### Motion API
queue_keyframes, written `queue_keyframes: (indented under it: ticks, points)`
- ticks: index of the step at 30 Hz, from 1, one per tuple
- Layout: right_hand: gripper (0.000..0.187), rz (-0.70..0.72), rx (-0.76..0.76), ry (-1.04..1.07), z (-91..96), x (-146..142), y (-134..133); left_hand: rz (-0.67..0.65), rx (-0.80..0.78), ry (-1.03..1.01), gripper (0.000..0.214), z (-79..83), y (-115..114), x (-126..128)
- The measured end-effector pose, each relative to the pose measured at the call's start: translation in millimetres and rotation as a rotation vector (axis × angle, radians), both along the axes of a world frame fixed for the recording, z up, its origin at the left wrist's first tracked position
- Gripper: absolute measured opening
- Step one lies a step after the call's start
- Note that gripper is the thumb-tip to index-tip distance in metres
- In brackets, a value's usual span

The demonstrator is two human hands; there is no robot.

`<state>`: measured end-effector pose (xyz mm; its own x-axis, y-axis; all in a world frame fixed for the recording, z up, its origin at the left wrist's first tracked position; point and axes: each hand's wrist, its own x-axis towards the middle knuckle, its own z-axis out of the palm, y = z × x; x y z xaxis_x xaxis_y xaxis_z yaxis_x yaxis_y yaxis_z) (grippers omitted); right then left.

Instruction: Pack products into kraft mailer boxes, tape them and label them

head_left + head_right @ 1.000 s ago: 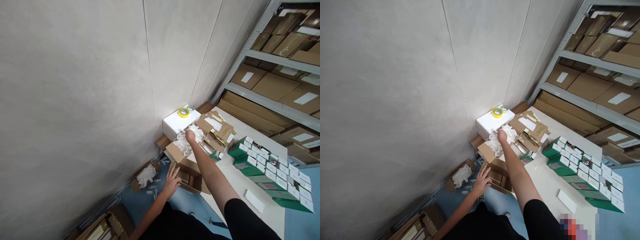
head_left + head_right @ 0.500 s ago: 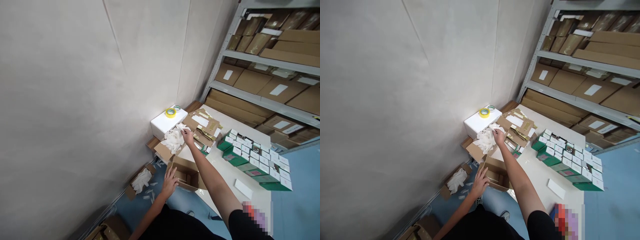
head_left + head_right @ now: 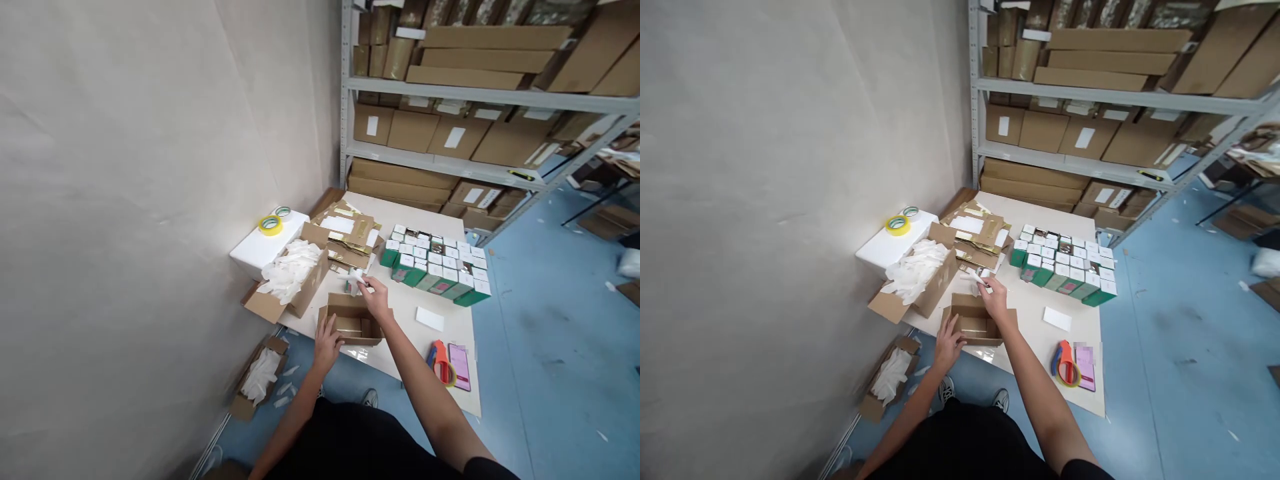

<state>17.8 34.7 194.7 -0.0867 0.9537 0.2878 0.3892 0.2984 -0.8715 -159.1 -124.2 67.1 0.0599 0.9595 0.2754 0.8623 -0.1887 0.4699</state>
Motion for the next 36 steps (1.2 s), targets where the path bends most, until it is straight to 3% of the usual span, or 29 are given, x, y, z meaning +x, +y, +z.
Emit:
queue_keyframes:
  ticks: [5,8,13,17,25,28,32,36]
  points:
    - [0.035,-0.008,-0.220,-0.115,-42.3,85,-35,-0.070,0.035,0.007,0.008,7.4,28,45]
    - [0.052,-0.050,-0.223,-0.195,-69.0,121,-47,-0.122,0.031,0.020,0.011,8.5,41,68]
    - [0.053,-0.211,-0.269,-0.112,-87.7,160,-57,-0.195,0.017,0.025,0.010,1.8,57,91]
    - [0.048,-0.248,-0.341,0.024,-95.2,172,-53,-0.286,-0.004,0.044,0.011,-10.6,79,97]
    - [0.046,-0.336,-0.370,0.208,-112.2,136,-26,-0.435,-0.281,0.078,0.029,-49.0,133,91]
    - [0.051,-0.312,-0.395,0.217,-117.1,111,-12,-0.448,-0.281,-0.026,0.037,-59.6,144,80]
    - [0.059,-0.269,-0.469,0.267,-125.7,71,16,-0.369,-0.174,-0.247,0.042,-55.1,167,57]
    - [0.061,-0.221,-0.555,0.317,-136.4,27,49,-0.105,-0.120,-0.399,0.052,-36.4,205,27]
